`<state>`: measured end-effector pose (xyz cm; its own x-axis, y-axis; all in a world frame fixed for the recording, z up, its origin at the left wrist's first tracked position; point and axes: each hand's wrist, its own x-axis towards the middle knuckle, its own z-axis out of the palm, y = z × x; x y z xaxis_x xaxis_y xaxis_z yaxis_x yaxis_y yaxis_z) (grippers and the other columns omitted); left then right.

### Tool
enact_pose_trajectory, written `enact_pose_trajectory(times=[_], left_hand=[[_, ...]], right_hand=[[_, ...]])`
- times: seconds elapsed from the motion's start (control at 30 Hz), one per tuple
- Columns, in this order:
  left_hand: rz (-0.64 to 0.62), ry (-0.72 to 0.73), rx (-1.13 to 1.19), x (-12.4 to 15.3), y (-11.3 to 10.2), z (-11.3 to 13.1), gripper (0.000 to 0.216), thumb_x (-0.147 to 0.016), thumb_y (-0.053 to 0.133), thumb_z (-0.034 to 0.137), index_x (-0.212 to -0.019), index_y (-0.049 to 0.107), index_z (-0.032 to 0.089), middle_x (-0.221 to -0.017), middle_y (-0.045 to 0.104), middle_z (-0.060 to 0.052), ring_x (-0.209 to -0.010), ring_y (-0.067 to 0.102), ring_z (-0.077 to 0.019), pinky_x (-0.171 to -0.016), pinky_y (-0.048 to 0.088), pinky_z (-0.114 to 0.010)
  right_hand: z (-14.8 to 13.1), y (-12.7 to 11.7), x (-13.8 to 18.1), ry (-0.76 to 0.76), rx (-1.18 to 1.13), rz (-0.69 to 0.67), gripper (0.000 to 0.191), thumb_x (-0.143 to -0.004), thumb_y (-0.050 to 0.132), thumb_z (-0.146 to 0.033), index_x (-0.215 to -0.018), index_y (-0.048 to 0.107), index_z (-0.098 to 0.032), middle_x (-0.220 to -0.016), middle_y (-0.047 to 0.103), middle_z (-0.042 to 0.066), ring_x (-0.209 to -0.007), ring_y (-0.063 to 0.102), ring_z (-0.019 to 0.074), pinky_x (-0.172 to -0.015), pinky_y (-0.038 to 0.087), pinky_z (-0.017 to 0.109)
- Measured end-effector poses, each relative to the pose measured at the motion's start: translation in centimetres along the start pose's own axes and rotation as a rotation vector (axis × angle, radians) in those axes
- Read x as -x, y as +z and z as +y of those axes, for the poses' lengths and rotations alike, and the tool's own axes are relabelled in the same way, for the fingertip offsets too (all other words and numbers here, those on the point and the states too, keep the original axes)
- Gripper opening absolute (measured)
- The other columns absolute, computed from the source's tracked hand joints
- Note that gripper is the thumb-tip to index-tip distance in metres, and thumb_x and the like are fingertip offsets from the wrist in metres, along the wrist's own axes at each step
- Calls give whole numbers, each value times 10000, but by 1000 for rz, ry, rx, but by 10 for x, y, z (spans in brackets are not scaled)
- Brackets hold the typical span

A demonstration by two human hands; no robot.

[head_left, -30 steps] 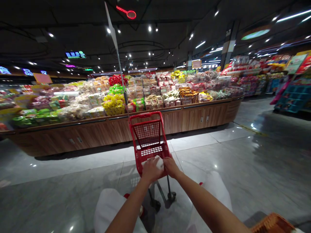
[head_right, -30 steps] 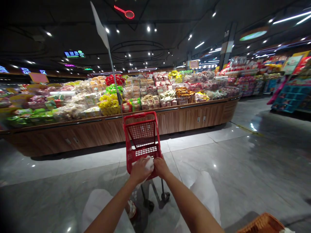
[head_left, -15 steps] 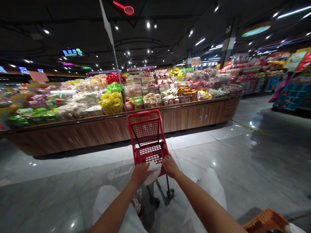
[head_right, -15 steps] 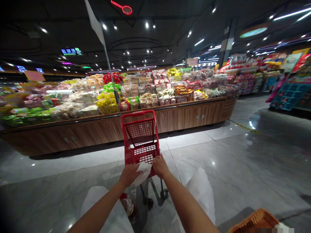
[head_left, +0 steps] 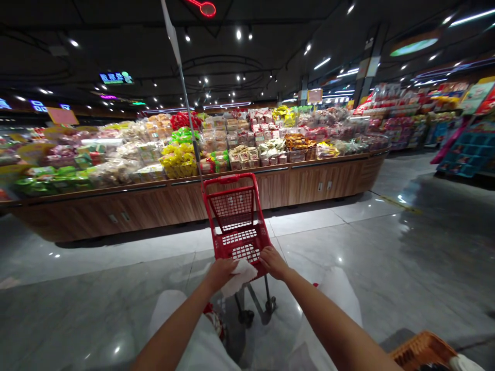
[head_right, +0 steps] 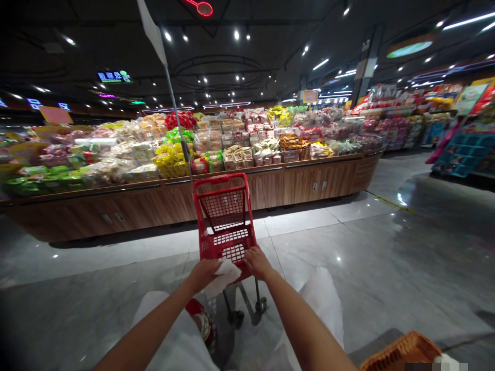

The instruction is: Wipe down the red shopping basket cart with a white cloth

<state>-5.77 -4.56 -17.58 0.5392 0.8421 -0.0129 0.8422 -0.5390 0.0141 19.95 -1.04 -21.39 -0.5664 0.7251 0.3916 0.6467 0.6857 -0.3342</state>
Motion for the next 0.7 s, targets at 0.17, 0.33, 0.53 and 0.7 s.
enact_pose_trajectory(times=[0.17, 0.33, 0.53, 0.7], left_hand=[[102, 32, -46, 25, 4, -7, 543, -827, 545, 158, -1355, 465, 259, -1213, 619, -97, -1125, 547, -247, -1029, 399, -470], [137, -53, -15, -16, 4, 53, 661, -834, 584, 468, -1423, 364, 265, -1354, 517, -130, -1119, 569, -289, -942, 462, -447], [22, -236, -53, -57, 1, 91, 317, -898, 499, 256, -1208, 529, 198, -1076, 649, -105, -964, 642, -235, -810, 493, -352], [-5, -71, -125, -22, -3, 49, 330, -887, 525, 208, -1216, 506, 213, -1035, 652, -95, -986, 619, -231, -845, 481, -378]], right_hand=[[0, 4, -3, -2, 6, 13, 283, -978, 378, -242, -829, 609, -173, -858, 600, 37, -925, 480, 189, -947, 351, 348], [0, 10, -5, 62, 56, 27, 211, -937, 417, -185, -902, 624, -161, -933, 623, 68, -981, 479, 210, -969, 344, 363], [8, 7, 2, 56, 31, 15, 182, -920, 442, -185, -923, 624, -176, -966, 625, 63, -1005, 482, 214, -991, 331, 402], [20, -5, 7, 60, 10, 21, 262, -977, 382, -279, -861, 602, -197, -959, 617, 38, -1032, 489, 202, -1061, 253, 476]])
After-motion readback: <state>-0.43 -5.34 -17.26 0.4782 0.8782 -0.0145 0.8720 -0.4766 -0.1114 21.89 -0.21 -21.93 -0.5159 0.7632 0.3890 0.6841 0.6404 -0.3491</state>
